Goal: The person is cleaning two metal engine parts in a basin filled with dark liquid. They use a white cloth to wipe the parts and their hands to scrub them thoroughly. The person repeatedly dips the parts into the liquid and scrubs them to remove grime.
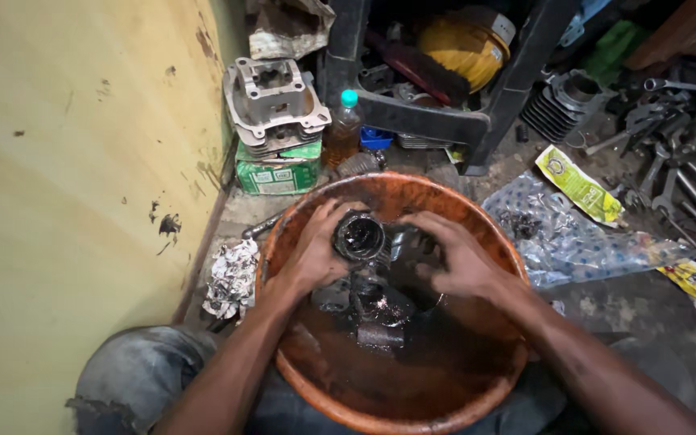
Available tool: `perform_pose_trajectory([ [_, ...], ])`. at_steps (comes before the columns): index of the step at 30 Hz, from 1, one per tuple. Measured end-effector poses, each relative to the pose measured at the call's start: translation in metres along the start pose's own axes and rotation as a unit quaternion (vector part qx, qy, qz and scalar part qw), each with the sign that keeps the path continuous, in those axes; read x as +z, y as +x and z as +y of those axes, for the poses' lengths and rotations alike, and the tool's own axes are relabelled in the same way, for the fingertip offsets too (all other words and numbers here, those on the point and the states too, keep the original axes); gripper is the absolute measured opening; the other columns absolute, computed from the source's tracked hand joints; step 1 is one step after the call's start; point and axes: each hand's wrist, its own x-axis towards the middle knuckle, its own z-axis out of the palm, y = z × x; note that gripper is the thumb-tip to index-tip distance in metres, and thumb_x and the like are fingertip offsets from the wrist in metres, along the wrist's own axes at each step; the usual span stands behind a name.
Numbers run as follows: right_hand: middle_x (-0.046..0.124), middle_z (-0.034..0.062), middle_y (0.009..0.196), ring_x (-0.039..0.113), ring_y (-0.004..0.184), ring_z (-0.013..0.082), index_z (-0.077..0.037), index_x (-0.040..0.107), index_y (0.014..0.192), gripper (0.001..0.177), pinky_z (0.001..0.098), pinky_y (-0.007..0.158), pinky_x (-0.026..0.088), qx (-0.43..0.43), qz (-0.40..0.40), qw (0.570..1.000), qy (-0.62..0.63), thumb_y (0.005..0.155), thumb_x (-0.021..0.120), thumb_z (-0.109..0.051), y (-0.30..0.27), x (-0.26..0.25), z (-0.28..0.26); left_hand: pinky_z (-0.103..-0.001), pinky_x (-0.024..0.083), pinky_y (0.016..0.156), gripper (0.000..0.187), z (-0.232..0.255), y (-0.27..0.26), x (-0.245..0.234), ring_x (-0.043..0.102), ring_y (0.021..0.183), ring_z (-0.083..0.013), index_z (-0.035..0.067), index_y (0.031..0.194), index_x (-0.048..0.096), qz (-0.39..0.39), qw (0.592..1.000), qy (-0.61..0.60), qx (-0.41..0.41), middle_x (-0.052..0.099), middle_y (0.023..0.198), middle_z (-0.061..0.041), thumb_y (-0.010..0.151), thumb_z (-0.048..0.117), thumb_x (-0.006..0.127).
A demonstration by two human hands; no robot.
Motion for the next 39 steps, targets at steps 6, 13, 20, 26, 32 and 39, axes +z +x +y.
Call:
perform_pose_trajectory([
  [6,0.064,0.0106,0.13,0.067,0.115,0.0292,-0.012,0.059,0.133,0.07,0.0406,0.096,0.06,0.028,-0.007,0.998,-0.054,0.066,0.079,-0.004,0.002,-0.006,-0.007,-0.048,0.046,0.106,0.078,-0.001,0.002,0.006,0.059,0.122,-0.0384,0.011,0.133,0.061,-0.009,0.999,-0.004,0.036,0.065,0.129,-0.013,0.061,0.012,0.09],
  [13,0.053,0.0158,0.147,0.055,0.132,0.0335,-0.017,0.042,0.146,0.094,0.0489,0.109,0.047,0.075,0.018,0.993,0.087,0.067,0.093,-0.03,0.006,0.008,-0.016,-0.047,0.043,0.102,0.079,0.008,-0.001,0.016,0.059,0.115,-0.0359,0.007,0.127,0.062,0.03,0.998,-0.004,-0.052,0.066,0.12,-0.017,0.056,0.01,0.096],
  [20,0.058,0.0166,0.147,0.053,0.138,0.0321,-0.018,0.034,0.161,0.102,0.0473,0.118,0.038,0.16,0.005,0.948,0.273,0.074,0.086,-0.028,0.011,0.019,0.021,-0.039,0.057,0.105,0.089,0.014,-0.002,0.028,0.071,0.114,-0.0244,0.005,0.13,0.06,-0.03,0.946,-0.296,-0.131,0.072,0.122,-0.008,0.05,0.008,0.099],
  [26,0.062,0.0122,0.137,0.061,0.127,0.029,-0.017,0.041,0.153,0.096,0.0476,0.106,0.054,0.283,0.042,0.875,0.39,0.069,0.085,-0.029,0.012,0.022,0.036,-0.043,0.056,0.101,0.102,0.02,0.001,0.026,0.066,0.12,-0.0281,0.011,0.147,0.044,-0.115,0.874,-0.413,-0.228,0.066,0.131,-0.012,0.059,0.024,0.094],
  [32,0.068,0.014,0.135,0.061,0.127,0.0237,-0.009,0.04,0.155,0.087,0.0389,0.109,0.049,0.205,-0.012,0.941,0.267,0.082,0.081,-0.028,0.017,0.03,0.031,-0.045,0.061,0.089,0.081,0.018,-0.001,0.021,0.071,0.108,-0.0286,0.013,0.148,0.047,-0.156,0.805,-0.455,-0.347,0.07,0.126,-0.017,0.078,0.037,0.079],
  [39,0.059,0.0164,0.141,0.063,0.116,0.0303,-0.01,0.033,0.156,0.109,0.0478,0.09,0.056,0.266,-0.069,0.872,0.404,0.064,0.089,-0.022,0.009,0.01,0.018,-0.039,0.066,0.083,0.05,0.018,0.0,0.023,0.076,0.093,-0.025,0.001,0.124,0.069,-0.153,0.856,-0.382,-0.313,0.077,0.108,-0.017,0.082,0.028,0.078],
])
